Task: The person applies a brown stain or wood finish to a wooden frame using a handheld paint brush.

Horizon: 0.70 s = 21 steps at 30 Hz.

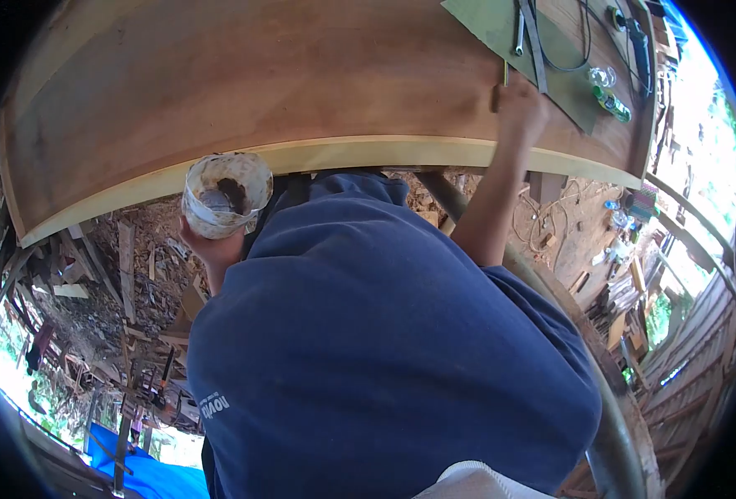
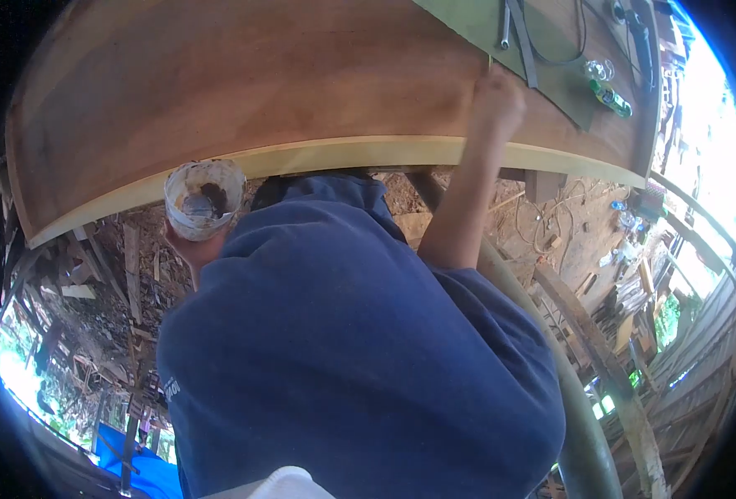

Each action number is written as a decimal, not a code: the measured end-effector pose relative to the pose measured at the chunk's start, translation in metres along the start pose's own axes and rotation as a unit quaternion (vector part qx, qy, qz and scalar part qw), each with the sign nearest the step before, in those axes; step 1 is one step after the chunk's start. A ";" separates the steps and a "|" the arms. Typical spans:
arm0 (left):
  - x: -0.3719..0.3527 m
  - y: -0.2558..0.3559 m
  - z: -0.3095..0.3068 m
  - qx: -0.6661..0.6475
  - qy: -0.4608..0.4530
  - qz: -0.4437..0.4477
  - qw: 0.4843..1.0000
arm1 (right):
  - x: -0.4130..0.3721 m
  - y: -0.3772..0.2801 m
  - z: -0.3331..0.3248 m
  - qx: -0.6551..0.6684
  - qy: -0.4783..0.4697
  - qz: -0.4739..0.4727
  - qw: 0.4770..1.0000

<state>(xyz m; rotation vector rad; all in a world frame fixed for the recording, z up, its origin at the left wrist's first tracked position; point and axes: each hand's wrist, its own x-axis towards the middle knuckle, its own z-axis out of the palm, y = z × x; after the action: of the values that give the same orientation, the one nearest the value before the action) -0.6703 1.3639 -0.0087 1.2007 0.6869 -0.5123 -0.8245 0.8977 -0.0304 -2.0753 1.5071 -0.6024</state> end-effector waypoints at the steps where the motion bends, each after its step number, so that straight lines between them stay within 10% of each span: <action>1: 0.003 -0.001 -0.003 -0.056 -0.005 -0.020 0.998 | -0.005 0.001 0.020 -0.183 0.021 -0.134 0.974; 2: 0.006 -0.003 -0.006 -0.112 -0.008 -0.039 0.993 | -0.016 -0.024 0.026 -0.180 0.016 -0.138 0.974; 3: 0.007 -0.005 -0.009 -0.115 -0.001 -0.035 0.993 | -0.031 -0.062 0.025 0.059 -0.144 0.048 0.987; 5: 0.006 -0.008 -0.015 -0.156 -0.038 -0.063 0.985 | -0.033 -0.079 0.032 0.286 -0.301 0.232 0.880; 7: -0.004 -0.003 -0.002 -0.160 -0.008 -0.063 0.985 | -0.022 -0.070 0.045 0.074 -0.171 0.047 0.981; 10: -0.016 0.002 0.016 -0.132 0.035 -0.052 0.989 | -0.028 -0.087 0.061 -0.159 -0.059 -0.169 0.971; 12: -0.013 -0.002 0.013 -0.104 0.055 -0.034 0.992 | -0.037 -0.099 0.081 -0.105 -0.127 -0.196 0.967; 14: -0.007 -0.015 -0.007 0.038 0.024 0.070 0.997 | -0.048 -0.124 0.088 0.286 -0.385 0.143 0.866; 16: -0.007 -0.013 -0.002 -0.025 0.034 0.035 0.998 | -0.041 -0.136 0.093 0.260 -0.360 0.112 0.889; 18: -0.006 -0.014 -0.016 -0.087 0.042 0.002 0.995 | -0.034 -0.144 0.093 0.010 -0.107 -0.240 0.965; 21: -0.005 -0.024 -0.020 -0.115 0.059 0.004 0.992 | -0.037 -0.155 0.107 -0.066 -0.215 -0.218 0.950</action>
<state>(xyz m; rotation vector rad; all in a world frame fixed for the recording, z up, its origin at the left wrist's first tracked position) -0.6941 1.3763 -0.0250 1.0221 0.8195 -0.3465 -0.6552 0.9884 -0.0184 -2.4630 0.8685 -0.1734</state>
